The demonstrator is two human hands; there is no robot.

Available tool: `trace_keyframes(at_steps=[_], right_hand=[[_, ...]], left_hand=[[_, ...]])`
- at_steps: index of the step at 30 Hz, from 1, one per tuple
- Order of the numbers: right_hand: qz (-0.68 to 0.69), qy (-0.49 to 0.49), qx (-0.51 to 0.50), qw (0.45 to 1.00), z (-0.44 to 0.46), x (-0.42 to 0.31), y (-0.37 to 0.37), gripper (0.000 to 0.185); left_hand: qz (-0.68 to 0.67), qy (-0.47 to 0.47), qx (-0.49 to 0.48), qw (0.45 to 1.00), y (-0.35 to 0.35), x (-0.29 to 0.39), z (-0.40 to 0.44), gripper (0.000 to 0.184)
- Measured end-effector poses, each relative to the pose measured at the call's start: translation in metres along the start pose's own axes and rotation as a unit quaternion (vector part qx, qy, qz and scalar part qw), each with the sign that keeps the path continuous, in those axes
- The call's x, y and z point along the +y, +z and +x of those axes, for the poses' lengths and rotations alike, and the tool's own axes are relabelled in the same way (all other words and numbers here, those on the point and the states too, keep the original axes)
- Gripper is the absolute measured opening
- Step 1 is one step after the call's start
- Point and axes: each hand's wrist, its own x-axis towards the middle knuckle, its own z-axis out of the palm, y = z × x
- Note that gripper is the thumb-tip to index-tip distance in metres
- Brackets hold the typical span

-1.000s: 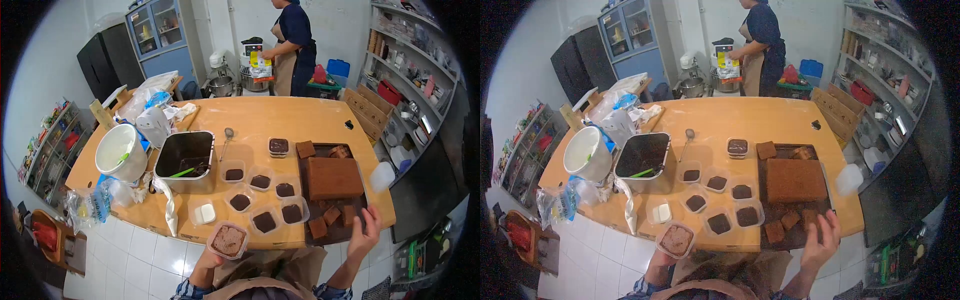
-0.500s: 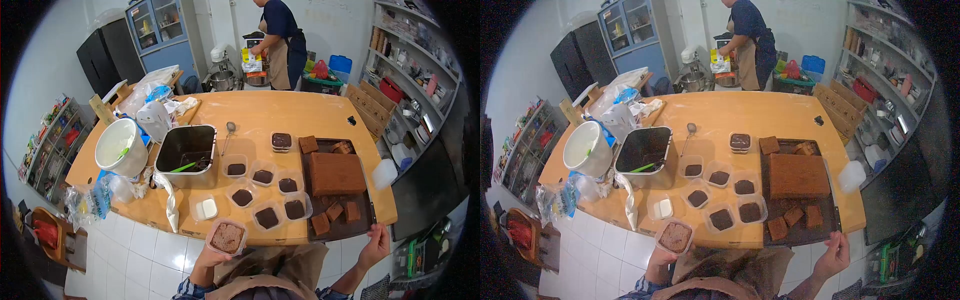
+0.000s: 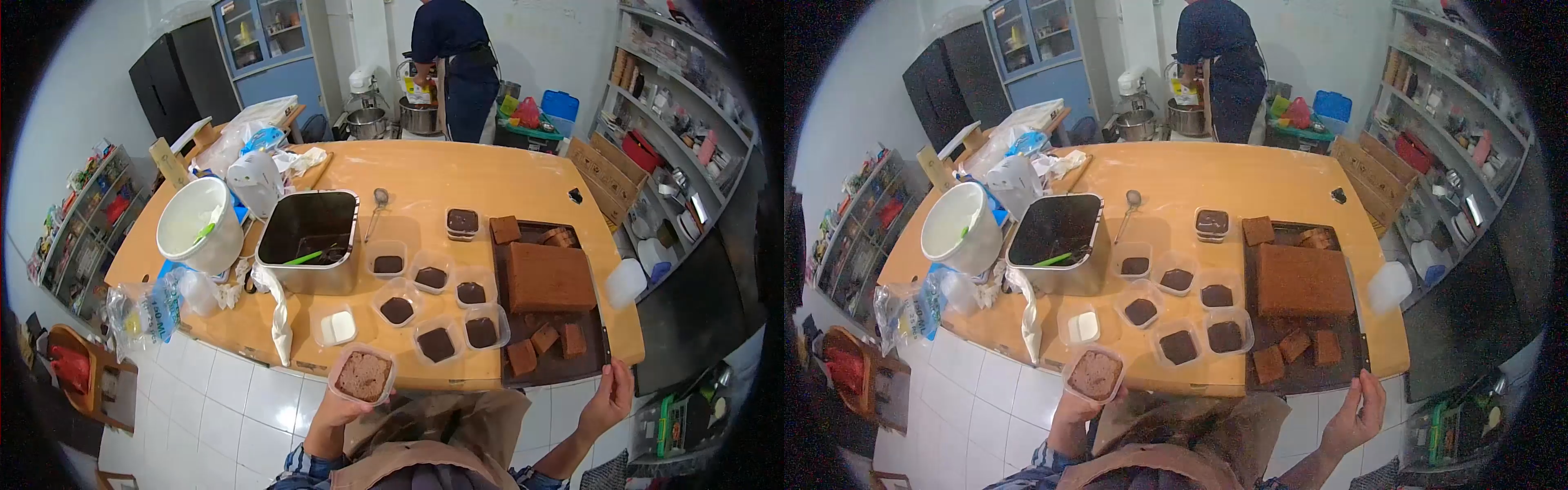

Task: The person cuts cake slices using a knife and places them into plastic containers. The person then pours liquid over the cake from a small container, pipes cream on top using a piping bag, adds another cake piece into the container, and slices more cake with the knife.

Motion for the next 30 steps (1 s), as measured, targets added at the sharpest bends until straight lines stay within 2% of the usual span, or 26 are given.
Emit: trace_keyframes(at_steps=[2,5,8,11,15,17,20,22,24,30], right_hand=[[-0.003,0.012,-0.009,1.000,-0.002,0.001,-0.004,0.014],[0.051,0.119,-0.015,0.991,-0.009,0.003,-0.007,0.011],[0.062,0.073,-0.045,0.994,-0.011,0.002,-0.012,0.011],[-0.044,-0.065,0.017,0.997,-0.009,0.013,-0.011,0.012],[-0.029,-0.038,0.022,0.999,-0.007,0.004,-0.014,0.012],[-0.014,-0.015,0.000,1.000,-0.007,0.010,-0.017,0.013],[-0.011,-0.052,-0.006,0.999,-0.008,0.019,-0.016,0.015],[0.008,-0.018,-0.009,1.000,-0.009,0.018,-0.014,0.017],[0.000,0.005,-0.013,1.000,-0.007,0.016,-0.015,0.017],[-0.017,-0.022,-0.014,1.000,-0.002,0.007,-0.006,0.016]], left_hand=[[-0.002,0.010,-0.007,1.000,-0.002,-0.001,-0.002,0.092],[0.010,0.017,-0.010,1.000,0.002,0.002,-0.004,0.093],[0.025,0.026,-0.021,0.999,-0.001,0.000,-0.006,0.092],[0.018,0.043,-0.004,0.999,0.006,0.002,-0.009,0.090],[0.058,0.078,0.048,0.994,0.007,0.003,-0.008,0.093],[0.106,0.106,0.054,0.987,0.011,0.008,-0.005,0.091],[0.194,0.119,0.076,0.971,0.012,0.014,-0.005,0.091],[0.246,0.138,0.083,0.956,0.013,0.014,-0.004,0.091],[0.234,0.128,0.086,0.960,0.012,0.014,-0.005,0.091],[0.240,0.135,0.098,0.956,0.012,0.012,-0.001,0.089]])
